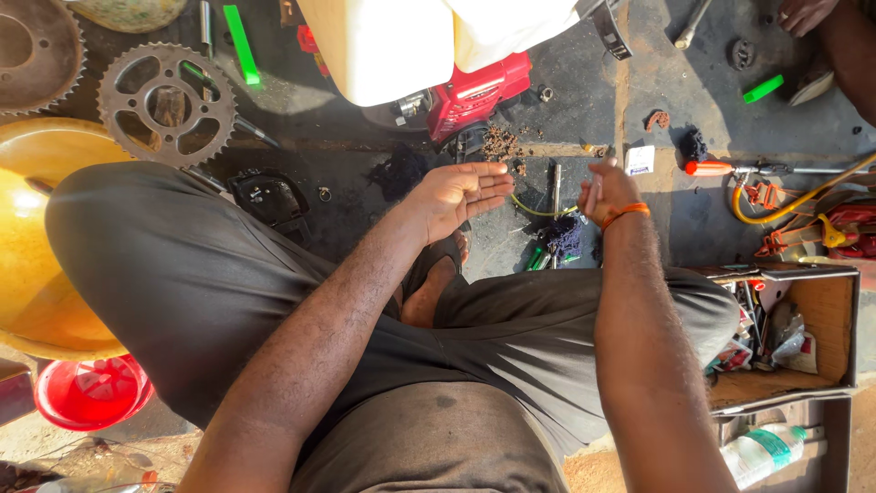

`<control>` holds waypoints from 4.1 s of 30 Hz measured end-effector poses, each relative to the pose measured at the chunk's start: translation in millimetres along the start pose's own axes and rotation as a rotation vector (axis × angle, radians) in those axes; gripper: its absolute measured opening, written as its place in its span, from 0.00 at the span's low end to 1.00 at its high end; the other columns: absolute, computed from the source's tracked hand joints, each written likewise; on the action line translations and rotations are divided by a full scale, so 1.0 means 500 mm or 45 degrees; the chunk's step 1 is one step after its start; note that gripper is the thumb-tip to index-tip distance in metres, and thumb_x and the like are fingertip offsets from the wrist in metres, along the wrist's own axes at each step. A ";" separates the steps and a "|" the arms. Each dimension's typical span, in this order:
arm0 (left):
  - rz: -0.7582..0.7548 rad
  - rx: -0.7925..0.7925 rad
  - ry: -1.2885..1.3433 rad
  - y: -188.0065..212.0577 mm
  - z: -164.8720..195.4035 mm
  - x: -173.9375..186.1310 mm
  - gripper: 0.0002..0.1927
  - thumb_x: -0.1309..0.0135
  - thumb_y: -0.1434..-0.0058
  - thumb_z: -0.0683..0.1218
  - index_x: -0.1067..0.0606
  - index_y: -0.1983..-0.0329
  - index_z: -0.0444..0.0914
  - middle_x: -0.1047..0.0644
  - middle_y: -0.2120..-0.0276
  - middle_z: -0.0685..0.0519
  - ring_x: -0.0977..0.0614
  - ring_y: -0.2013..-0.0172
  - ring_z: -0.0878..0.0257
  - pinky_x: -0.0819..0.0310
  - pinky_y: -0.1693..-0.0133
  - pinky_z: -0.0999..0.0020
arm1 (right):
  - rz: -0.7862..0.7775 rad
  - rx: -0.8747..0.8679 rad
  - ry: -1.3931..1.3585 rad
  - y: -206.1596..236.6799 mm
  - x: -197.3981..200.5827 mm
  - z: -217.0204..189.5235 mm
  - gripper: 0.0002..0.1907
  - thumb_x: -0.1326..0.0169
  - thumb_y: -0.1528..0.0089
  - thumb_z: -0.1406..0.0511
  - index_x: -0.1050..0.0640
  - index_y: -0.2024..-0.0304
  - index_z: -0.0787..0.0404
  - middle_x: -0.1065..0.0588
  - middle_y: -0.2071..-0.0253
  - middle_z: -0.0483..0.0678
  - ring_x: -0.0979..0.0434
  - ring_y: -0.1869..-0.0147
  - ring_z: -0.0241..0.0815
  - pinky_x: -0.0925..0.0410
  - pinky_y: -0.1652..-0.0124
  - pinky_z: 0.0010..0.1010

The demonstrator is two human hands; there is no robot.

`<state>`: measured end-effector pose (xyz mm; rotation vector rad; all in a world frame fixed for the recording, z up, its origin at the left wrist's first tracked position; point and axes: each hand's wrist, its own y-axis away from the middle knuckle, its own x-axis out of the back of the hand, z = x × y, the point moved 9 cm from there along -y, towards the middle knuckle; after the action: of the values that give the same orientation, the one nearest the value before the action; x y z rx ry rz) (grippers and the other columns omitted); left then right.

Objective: The person sits on the floor of a repair shop working on a small red petrol engine. They adjust components on the engine's carburetor area by hand, then use pliers to grip and work on a small metal part, repeatedly manipulating it with their fingers and the tool.

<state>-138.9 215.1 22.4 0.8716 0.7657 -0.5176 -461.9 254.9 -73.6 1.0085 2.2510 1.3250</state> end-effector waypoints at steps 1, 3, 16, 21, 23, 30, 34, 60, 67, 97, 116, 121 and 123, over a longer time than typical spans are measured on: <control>0.015 -0.003 -0.044 -0.003 -0.006 0.014 0.22 0.60 0.37 0.33 0.30 0.40 0.24 0.24 0.43 0.35 0.21 0.41 0.48 0.24 0.39 0.56 | 0.091 0.014 0.116 -0.030 0.021 0.018 0.15 0.46 0.31 0.59 0.30 0.51 0.63 0.29 0.60 0.52 0.29 0.59 0.45 0.32 0.60 0.36; 0.074 -0.001 -0.117 -0.006 -0.022 0.057 0.20 0.59 0.35 0.33 0.29 0.41 0.24 0.23 0.45 0.35 0.19 0.43 0.48 0.22 0.41 0.57 | 0.240 0.046 0.356 -0.073 0.056 0.050 0.15 0.45 0.33 0.60 0.29 0.50 0.62 0.28 0.59 0.52 0.29 0.57 0.45 0.32 0.58 0.37; 0.611 0.094 -0.470 -0.082 -0.126 0.246 0.21 0.56 0.36 0.44 0.32 0.38 0.40 0.17 0.59 0.44 0.15 0.60 0.52 0.26 0.59 0.51 | -0.185 1.026 1.476 0.163 -0.203 0.013 0.24 0.35 0.40 0.61 0.23 0.42 0.55 0.21 0.51 0.50 0.21 0.46 0.45 0.28 0.46 0.39; 0.637 0.243 -0.342 -0.104 -0.138 0.266 0.18 0.62 0.31 0.51 0.30 0.46 0.38 0.18 0.60 0.45 0.16 0.60 0.53 0.30 0.58 0.44 | -0.654 1.272 1.713 0.364 -0.373 0.146 0.19 0.36 0.40 0.62 0.19 0.47 0.56 0.21 0.54 0.51 0.17 0.55 0.47 0.26 0.55 0.36; 0.650 0.305 -0.379 -0.097 -0.135 0.276 0.18 0.59 0.33 0.47 0.25 0.51 0.31 0.20 0.62 0.42 0.16 0.62 0.52 0.24 0.59 0.42 | -0.560 1.247 1.666 0.386 -0.397 0.174 0.15 0.37 0.40 0.62 0.19 0.51 0.59 0.19 0.57 0.51 0.16 0.55 0.45 0.25 0.54 0.36; 0.688 0.421 -0.654 -0.038 -0.095 0.282 0.16 0.59 0.33 0.46 0.26 0.54 0.31 0.20 0.64 0.41 0.15 0.65 0.49 0.18 0.62 0.42 | -0.636 1.418 1.589 0.412 -0.431 0.215 0.10 0.41 0.38 0.66 0.19 0.55 0.62 0.18 0.59 0.54 0.15 0.57 0.47 0.25 0.57 0.37; 0.647 0.439 -0.634 -0.034 -0.078 0.284 0.16 0.59 0.34 0.48 0.24 0.59 0.33 0.20 0.65 0.45 0.17 0.67 0.52 0.22 0.64 0.43 | -0.599 1.346 1.625 0.383 -0.431 0.221 0.08 0.42 0.37 0.64 0.20 0.58 0.62 0.19 0.62 0.53 0.16 0.59 0.47 0.26 0.59 0.36; 0.919 -0.340 0.422 -0.226 0.079 0.465 0.08 0.47 0.36 0.48 0.23 0.59 0.40 0.24 0.70 0.55 0.28 0.74 0.61 0.37 0.74 0.64 | -0.398 0.733 1.132 0.388 -0.321 0.208 0.10 0.38 0.36 0.66 0.18 0.56 0.66 0.21 0.67 0.44 0.26 0.65 0.33 0.31 0.62 0.26; 0.893 -0.449 -0.178 -0.137 0.117 0.473 0.05 0.45 0.35 0.43 0.21 0.63 0.37 0.21 0.75 0.52 0.22 0.78 0.63 0.29 0.77 0.65 | -0.503 0.864 0.974 0.389 -0.393 0.190 0.09 0.42 0.37 0.68 0.18 0.55 0.65 0.20 0.65 0.44 0.21 0.62 0.31 0.25 0.59 0.24; 1.555 -0.252 -0.254 -0.171 0.132 0.444 0.11 0.39 0.42 0.48 0.20 0.58 0.37 0.17 0.62 0.42 0.15 0.58 0.46 0.21 0.59 0.55 | -0.267 0.699 1.356 0.417 -0.303 0.259 0.11 0.39 0.38 0.65 0.20 0.56 0.64 0.17 0.63 0.46 0.18 0.59 0.33 0.26 0.56 0.27; 1.113 -0.251 -0.696 -0.115 0.098 0.483 0.13 0.36 0.40 0.53 0.17 0.68 0.39 0.20 0.71 0.47 0.19 0.70 0.52 0.27 0.67 0.58 | -0.389 0.895 1.041 0.344 -0.372 0.200 0.10 0.39 0.38 0.69 0.20 0.55 0.67 0.19 0.62 0.48 0.20 0.60 0.33 0.26 0.58 0.26; 0.858 -0.013 -0.257 -0.099 0.033 0.451 0.11 0.42 0.35 0.51 0.21 0.69 0.39 0.25 0.79 0.57 0.23 0.81 0.67 0.26 0.80 0.71 | -0.514 0.746 0.754 0.290 -0.400 0.213 0.11 0.41 0.38 0.69 0.21 0.54 0.68 0.21 0.62 0.50 0.19 0.59 0.37 0.23 0.58 0.30; 0.876 -0.044 -0.243 -0.077 0.038 0.437 0.11 0.42 0.35 0.51 0.21 0.68 0.39 0.25 0.78 0.57 0.23 0.81 0.67 0.26 0.79 0.72 | -0.548 0.594 0.602 0.266 -0.410 0.232 0.10 0.47 0.38 0.67 0.23 0.56 0.66 0.20 0.62 0.49 0.17 0.59 0.38 0.22 0.57 0.30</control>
<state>-20.6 156.7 -157.3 0.9719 0.2649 0.0264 -196.9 220.6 -30.9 0.2932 3.0019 0.9366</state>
